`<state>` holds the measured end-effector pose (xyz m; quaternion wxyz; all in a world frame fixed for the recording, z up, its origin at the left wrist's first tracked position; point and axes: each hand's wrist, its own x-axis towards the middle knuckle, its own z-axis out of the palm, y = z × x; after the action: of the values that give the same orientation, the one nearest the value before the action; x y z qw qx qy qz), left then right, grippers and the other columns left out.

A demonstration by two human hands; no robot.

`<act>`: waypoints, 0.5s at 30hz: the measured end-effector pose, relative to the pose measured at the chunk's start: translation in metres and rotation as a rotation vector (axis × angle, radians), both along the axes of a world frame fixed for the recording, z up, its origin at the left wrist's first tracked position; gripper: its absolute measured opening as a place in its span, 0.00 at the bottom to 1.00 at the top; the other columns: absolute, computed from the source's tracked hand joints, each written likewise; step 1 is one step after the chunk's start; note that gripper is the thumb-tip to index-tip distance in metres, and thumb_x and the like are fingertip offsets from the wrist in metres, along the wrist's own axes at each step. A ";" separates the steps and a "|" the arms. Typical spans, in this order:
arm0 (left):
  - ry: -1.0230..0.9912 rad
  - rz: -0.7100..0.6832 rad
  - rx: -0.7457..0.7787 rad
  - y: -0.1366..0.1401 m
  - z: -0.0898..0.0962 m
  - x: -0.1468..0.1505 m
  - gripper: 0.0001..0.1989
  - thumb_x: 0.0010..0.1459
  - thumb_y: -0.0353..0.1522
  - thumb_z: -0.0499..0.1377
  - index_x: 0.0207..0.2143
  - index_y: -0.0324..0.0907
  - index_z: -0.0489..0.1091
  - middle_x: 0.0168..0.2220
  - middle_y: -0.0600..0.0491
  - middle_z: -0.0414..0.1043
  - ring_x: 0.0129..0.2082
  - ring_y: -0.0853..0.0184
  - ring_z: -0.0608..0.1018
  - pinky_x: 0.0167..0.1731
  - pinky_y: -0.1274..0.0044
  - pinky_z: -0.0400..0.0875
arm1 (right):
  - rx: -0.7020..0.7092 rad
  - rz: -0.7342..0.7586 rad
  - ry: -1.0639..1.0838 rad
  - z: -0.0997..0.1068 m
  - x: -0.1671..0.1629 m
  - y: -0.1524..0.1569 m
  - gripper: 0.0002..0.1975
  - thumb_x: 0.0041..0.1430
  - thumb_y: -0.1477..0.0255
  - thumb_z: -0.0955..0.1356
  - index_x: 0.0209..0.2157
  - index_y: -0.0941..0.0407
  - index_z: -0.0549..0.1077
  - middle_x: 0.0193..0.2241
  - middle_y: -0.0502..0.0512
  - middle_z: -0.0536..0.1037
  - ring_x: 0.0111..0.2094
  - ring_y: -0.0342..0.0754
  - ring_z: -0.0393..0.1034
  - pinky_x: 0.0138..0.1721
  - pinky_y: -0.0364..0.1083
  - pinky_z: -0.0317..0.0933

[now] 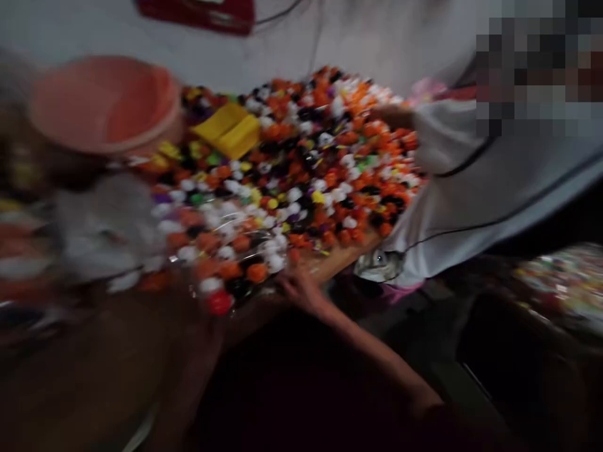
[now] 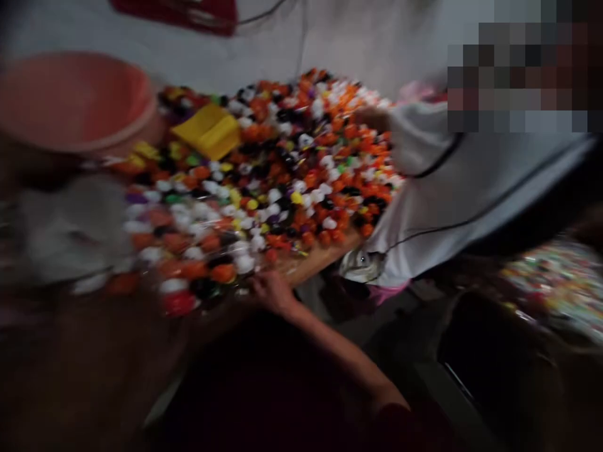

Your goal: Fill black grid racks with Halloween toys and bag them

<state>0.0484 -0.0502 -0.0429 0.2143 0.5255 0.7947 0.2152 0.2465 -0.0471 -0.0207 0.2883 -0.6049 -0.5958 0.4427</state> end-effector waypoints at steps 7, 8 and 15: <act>0.041 0.050 0.182 -0.048 -0.006 -0.046 0.14 0.57 0.36 0.58 0.43 0.38 0.75 0.34 0.43 0.78 0.31 0.59 0.79 0.32 0.71 0.71 | 0.189 -0.106 -0.508 -0.013 0.014 -0.015 0.14 0.65 0.66 0.63 0.35 0.59 0.77 0.28 0.54 0.75 0.26 0.44 0.65 0.28 0.42 0.53; -0.004 0.061 0.298 -0.046 -0.006 -0.043 0.22 0.58 0.35 0.57 0.54 0.37 0.71 0.41 0.41 0.79 0.36 0.59 0.80 0.35 0.71 0.73 | 0.276 -0.137 -0.566 -0.011 0.010 -0.012 0.16 0.64 0.65 0.64 0.45 0.60 0.77 0.35 0.58 0.79 0.31 0.47 0.70 0.30 0.43 0.58; 0.145 -0.084 0.741 -0.023 0.022 -0.047 0.14 0.69 0.37 0.54 0.47 0.41 0.76 0.43 0.46 0.81 0.40 0.63 0.82 0.42 0.75 0.74 | 0.610 -0.016 -0.638 -0.006 -0.002 0.032 0.21 0.68 0.74 0.58 0.57 0.61 0.72 0.48 0.66 0.80 0.49 0.52 0.75 0.50 0.48 0.68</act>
<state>0.0014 -0.0735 -0.0214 -0.0385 0.6135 0.6540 0.4410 0.2449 -0.0155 -0.0263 0.2587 -0.6031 -0.7537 0.0355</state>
